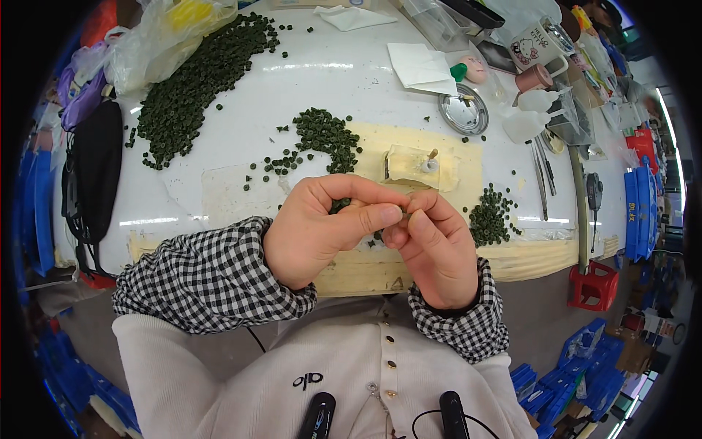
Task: Assembling small green plastic components at a workbench in a factory environment.
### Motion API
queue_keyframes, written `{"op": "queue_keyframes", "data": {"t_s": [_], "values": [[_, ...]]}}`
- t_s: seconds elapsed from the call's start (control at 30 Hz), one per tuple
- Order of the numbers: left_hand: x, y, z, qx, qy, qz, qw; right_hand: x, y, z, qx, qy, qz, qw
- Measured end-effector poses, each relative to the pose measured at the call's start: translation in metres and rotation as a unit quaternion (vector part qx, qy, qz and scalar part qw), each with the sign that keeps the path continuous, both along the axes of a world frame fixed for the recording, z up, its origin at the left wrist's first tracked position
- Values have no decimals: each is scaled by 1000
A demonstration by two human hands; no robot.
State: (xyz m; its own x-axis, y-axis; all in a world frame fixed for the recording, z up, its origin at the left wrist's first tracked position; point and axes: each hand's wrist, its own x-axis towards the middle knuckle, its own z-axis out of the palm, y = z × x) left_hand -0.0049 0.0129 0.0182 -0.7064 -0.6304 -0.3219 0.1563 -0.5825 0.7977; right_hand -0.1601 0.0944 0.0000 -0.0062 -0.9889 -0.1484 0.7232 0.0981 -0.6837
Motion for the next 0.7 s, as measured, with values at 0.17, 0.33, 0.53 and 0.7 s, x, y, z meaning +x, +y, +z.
{"op": "queue_keyframes", "data": {"t_s": [0.17,0.33,0.53,0.7], "values": [[0,1,-2,-32,27,6,999,3,0,-4,12,-78,6,997],[0,2,-2,-50,26,19,998,8,0,-4,12,-92,4,996],[0,3,-2,-49,43,20,998,10,-1,-2,16,-122,12,992],[0,5,-2,-50,39,27,998,10,-2,-3,16,-134,43,990]]}}
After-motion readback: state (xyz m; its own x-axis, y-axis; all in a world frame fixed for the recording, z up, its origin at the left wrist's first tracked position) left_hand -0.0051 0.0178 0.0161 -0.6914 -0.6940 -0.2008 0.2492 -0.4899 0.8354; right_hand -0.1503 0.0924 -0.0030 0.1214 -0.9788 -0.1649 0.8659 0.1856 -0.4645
